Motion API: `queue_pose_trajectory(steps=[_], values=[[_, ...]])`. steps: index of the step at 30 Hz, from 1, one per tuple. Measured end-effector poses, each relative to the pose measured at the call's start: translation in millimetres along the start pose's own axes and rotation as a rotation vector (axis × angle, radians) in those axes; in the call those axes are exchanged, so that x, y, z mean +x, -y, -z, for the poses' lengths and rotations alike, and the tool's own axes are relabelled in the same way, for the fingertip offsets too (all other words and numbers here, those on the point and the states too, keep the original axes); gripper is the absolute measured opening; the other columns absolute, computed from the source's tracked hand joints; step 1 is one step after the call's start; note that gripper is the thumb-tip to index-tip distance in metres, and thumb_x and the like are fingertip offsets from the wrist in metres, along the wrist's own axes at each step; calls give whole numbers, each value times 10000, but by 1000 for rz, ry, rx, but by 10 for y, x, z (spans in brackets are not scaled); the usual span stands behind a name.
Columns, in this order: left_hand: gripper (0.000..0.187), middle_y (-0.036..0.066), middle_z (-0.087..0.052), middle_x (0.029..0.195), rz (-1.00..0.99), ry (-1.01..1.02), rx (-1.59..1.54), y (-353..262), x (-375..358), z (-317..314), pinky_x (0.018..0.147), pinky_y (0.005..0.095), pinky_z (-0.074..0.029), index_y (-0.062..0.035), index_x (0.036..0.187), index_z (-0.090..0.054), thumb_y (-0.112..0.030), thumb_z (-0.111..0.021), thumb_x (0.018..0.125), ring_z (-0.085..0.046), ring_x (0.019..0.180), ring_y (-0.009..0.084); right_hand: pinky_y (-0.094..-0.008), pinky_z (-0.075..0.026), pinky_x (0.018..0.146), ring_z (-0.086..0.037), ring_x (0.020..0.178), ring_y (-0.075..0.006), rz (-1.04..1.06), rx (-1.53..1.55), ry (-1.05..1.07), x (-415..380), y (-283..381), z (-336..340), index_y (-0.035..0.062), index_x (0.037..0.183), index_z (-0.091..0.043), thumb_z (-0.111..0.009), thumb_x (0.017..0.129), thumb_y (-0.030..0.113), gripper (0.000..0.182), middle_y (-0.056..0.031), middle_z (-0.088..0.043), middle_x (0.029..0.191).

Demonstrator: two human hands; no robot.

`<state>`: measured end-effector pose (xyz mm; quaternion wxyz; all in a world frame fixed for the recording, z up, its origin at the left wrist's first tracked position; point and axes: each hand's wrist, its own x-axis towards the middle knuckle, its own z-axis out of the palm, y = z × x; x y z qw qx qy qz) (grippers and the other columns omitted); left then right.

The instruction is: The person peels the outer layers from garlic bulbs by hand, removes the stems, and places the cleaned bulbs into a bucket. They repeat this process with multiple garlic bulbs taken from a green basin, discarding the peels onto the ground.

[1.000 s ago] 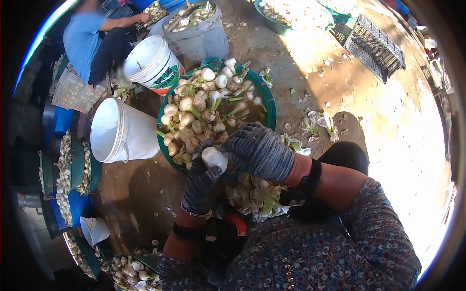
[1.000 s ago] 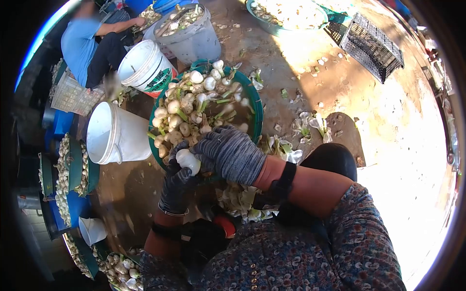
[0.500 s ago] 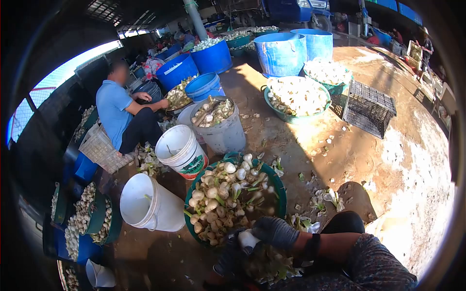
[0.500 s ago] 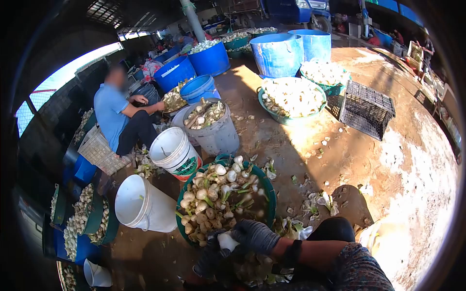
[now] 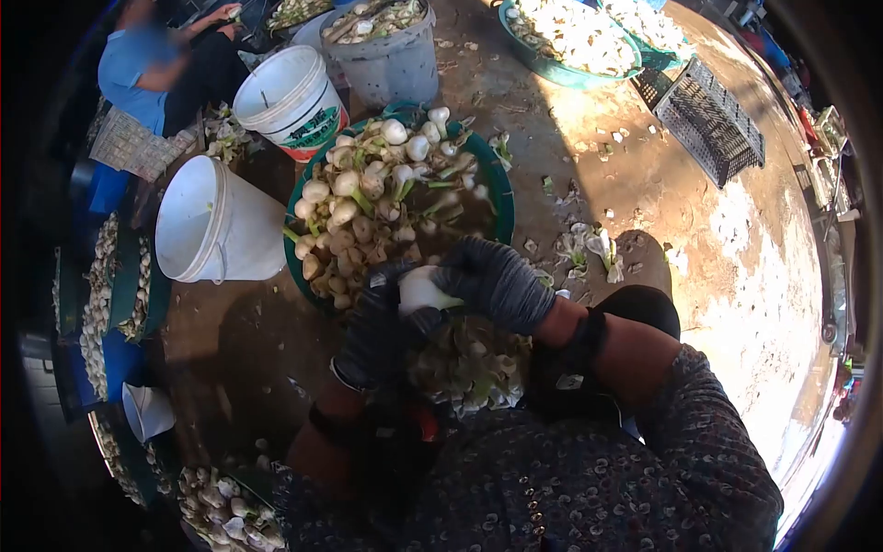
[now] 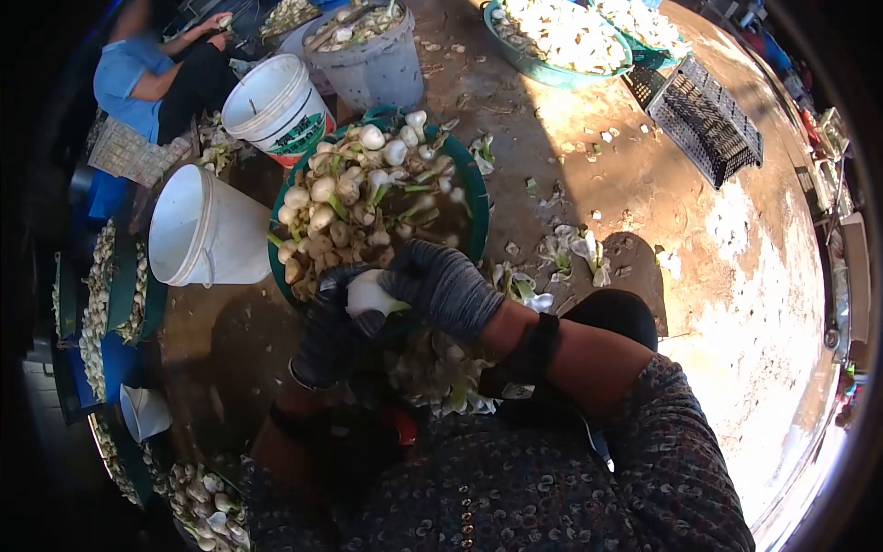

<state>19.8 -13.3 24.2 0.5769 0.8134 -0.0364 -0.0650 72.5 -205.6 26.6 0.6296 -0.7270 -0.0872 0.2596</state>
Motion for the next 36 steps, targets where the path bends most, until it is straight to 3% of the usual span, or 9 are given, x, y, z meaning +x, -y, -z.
queue_pose_trajectory(steps=[6,8,14,21,23,26,29,34,36], values=[[587,161,-565,1106,-232,-32,223,178,21,10,862,388,-490,2,1242,-462,-228,-722,768,-591,1000,293,-291,-485,683,-551,759,-80,192,-82,-167,-19,4,-122,32,901,-613,-672,881,166,148,-45,-609,776],[619,159,-572,1093,-81,-69,67,475,-8,-21,852,388,-496,5,1240,-475,-229,-752,738,-596,992,296,-351,-510,683,-643,731,-236,576,-331,-242,-13,-38,-138,34,886,-609,-668,865,177,156,-119,-642,778],[565,146,-592,1047,-239,-42,162,-60,-25,-26,834,376,-505,8,1214,-497,-214,-733,751,-612,948,277,-356,-517,696,-653,754,-256,258,-259,-171,82,-64,-80,35,940,-605,-662,865,162,158,-135,-653,820],[594,140,-593,1042,-77,-73,195,3,-106,36,839,368,-505,11,1204,-499,-196,-769,718,-614,942,259,-344,-517,726,-658,785,-246,422,72,-60,28,-16,-111,33,962,-611,-671,864,180,186,-133,-660,835],[595,150,-586,1068,-544,-88,769,46,-115,30,836,368,-507,9,1218,-493,-182,-766,725,-612,951,262,-340,-518,728,-661,785,-242,503,-149,-91,20,-12,-120,29,926,-622,-700,839,189,198,-128,-665,842],[576,164,-578,1102,-107,-56,47,357,-114,-65,832,366,-508,11,1223,-495,-179,-750,742,-611,958,268,-346,-518,722,-659,770,-251,414,-294,-34,-45,14,-118,29,893,-627,-716,822,206,211,-125,-665,821],[527,163,-567,1126,-189,6,241,57,-127,-45,882,384,-492,4,1256,-450,-138,-692,810,-588,1036,291,-299,-506,693,-591,703,-119,353,-307,-165,63,-15,-76,17,954,-650,-708,853,171,193,-59,-647,788],[547,170,-572,1114,-199,71,192,-62,-51,-36,887,389,-490,14,1268,-439,-167,-690,817,-588,1033,300,-309,-504,719,-600,761,-115,243,-278,-179,238,-87,118,10,998,-640,-654,898,197,212,-74,-657,818],[564,172,-573,1112,-197,40,176,-5,5,-22,882,390,-492,9,1281,-434,-188,-692,820,-588,1032,302,-343,-517,736,-645,804,-209,422,-154,-82,187,-172,42,10,1011,-614,-675,873,311,337,-116,-666,874]])
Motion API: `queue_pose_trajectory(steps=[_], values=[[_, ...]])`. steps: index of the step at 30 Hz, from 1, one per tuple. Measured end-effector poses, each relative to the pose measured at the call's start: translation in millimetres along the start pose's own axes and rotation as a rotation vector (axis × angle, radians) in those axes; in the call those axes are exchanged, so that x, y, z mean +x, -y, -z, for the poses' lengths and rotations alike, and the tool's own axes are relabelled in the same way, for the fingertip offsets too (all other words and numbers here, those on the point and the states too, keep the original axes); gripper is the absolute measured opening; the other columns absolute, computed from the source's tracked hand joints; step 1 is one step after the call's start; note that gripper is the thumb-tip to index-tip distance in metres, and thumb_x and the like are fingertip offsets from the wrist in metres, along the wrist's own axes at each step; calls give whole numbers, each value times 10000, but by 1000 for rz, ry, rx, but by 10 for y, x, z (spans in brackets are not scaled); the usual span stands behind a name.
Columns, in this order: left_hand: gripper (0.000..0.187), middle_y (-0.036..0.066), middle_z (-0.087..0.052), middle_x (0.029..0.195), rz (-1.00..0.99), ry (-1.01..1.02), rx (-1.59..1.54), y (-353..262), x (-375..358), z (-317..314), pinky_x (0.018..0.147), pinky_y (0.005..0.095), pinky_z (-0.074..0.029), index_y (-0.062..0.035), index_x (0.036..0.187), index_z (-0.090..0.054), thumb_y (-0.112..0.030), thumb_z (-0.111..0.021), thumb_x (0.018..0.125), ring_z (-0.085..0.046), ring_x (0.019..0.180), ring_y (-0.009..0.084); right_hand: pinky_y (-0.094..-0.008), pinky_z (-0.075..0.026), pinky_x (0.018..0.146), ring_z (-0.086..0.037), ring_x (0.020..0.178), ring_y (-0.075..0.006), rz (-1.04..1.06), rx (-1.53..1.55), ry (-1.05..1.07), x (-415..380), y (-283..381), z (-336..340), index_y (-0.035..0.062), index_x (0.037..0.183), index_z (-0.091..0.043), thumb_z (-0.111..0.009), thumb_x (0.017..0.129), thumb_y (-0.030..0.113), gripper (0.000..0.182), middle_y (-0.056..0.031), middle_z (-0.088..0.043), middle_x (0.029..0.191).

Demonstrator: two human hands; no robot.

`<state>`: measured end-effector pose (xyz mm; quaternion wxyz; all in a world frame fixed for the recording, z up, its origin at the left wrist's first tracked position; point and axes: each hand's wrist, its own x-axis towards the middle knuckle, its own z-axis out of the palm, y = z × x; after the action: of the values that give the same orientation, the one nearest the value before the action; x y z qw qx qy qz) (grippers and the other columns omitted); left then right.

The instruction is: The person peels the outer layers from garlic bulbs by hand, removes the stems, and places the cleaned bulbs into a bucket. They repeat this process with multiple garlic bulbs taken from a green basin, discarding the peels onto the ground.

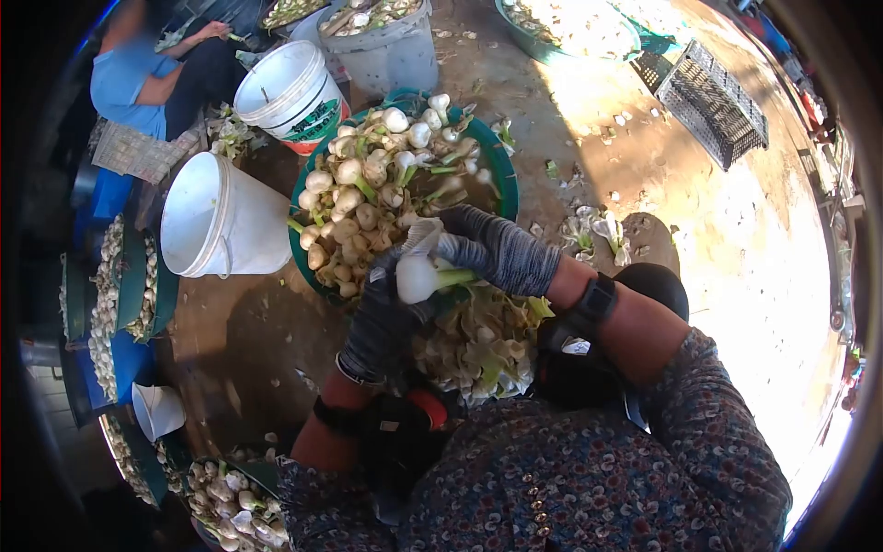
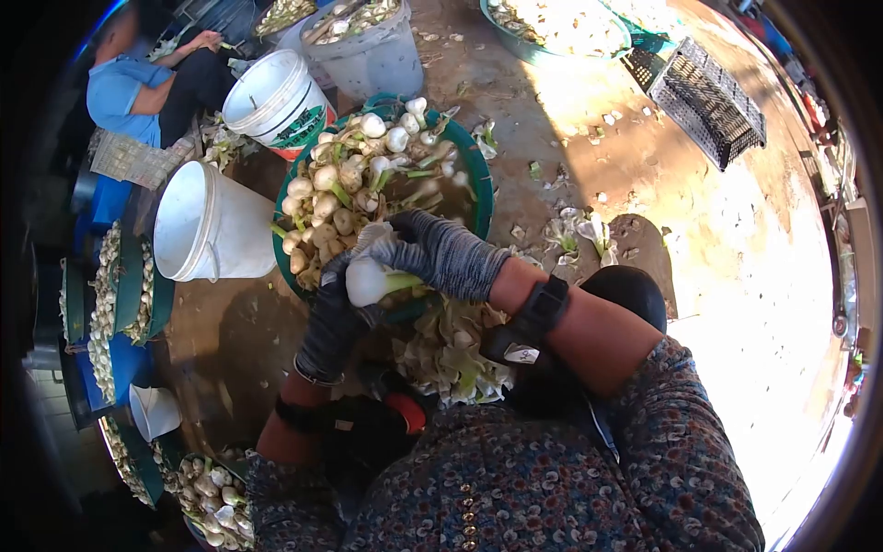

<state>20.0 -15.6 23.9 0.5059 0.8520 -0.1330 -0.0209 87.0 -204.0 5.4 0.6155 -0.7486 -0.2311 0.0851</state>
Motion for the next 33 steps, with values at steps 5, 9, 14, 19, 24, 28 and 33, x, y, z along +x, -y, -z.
queue_pose_trajectory(steps=[5,9,14,19,24,28,33], values=[[533,123,-587,1125,24,-198,-597,84,-71,-180,843,318,-487,4,1270,-445,-158,-678,818,-591,987,195,-377,-510,776,-650,816,-226,-171,-71,150,-164,295,-30,20,1035,-626,-658,874,314,336,-136,-671,907],[552,102,-556,1156,506,-92,-521,161,-150,-110,800,324,-507,5,1316,-411,-191,-633,849,-567,968,173,-384,-511,778,-662,832,-285,-76,-279,68,-162,194,-110,24,1022,-639,-661,858,321,340,-163,-674,898],[552,90,-551,1161,297,33,-125,242,-159,-49,784,305,-513,-1,1341,-404,-157,-613,854,-571,962,185,-325,-508,724,-615,780,-134,-316,-155,137,-36,-77,30,2,1037,-634,-713,846,245,319,-121,-674,871],[522,138,-552,1192,260,-10,-524,348,-265,-71,812,303,-515,-14,1303,-441,-209,-619,853,-600,967,231,-441,-504,790,-632,882,-394,-168,-484,64,-33,-87,179,46,1065,-644,-646,833,318,358,-210,-666,908],[578,157,-541,1249,276,-13,-864,342,-287,18,850,347,-513,-36,1313,-440,-362,-620,871,-613,979,263,-451,-515,785,-649,878,-365,-332,-899,462,-83,-266,275,36,1038,-635,-652,802,304,357,-201,-670,917],[557,161,-548,1234,357,-62,-1190,414,-280,-1,834,364,-521,-42,1292,-456,-416,-585,900,-614,991,268,-435,-520,811,-655,913,-352,-314,-1045,665,-243,-145,213,38,1101,-602,-700,757,427,529,-196,-671,957],[378,115,-607,1093,468,-239,-1022,235,-225,-69,865,348,-522,8,1227,-485,-240,-547,949,-625,970,215,-407,-528,801,-658,913,-342,7,-470,208,-92,172,-89,57,1127,-592,-744,734,472,591,-164,-675,964]])
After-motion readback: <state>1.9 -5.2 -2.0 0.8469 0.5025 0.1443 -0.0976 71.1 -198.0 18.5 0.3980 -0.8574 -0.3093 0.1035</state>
